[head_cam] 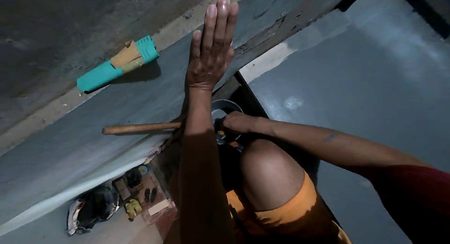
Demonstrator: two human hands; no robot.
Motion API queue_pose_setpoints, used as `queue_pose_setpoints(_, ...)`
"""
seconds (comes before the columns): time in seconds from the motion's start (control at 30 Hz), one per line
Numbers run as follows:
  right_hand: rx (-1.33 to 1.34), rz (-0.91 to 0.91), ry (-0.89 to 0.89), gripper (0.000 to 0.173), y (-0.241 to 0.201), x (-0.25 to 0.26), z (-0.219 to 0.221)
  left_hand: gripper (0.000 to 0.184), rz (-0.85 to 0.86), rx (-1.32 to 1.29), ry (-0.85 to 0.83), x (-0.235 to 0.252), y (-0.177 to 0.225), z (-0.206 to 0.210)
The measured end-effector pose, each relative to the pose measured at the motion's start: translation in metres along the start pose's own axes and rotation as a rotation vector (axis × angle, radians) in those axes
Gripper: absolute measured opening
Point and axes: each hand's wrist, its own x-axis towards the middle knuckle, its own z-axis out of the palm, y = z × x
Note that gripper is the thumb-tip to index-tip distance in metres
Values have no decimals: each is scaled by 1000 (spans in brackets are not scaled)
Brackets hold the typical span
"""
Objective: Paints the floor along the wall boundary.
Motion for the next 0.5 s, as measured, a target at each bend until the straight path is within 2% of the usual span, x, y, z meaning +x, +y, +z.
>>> queue_pose_setpoints(0.1, 41, -60, 43, 7, 1, -9, -17, 54, -1, -9, 7, -1, 0, 1)
queue_pose_setpoints(0.23, 0, -34, 94, 7, -4, -17, -25, 55, 10, -10, 26, -1, -1, 2)
queue_pose_setpoints(0.37, -86, -5, 65, 3, -11, -16, -17, 55, 12, 11, 8, -1, -1, 1)
queue_pose_setpoints(0.5, -56, -26, -5, 3, -24, -11, -22, 54, 3, -6, -2, -1, 0, 1)
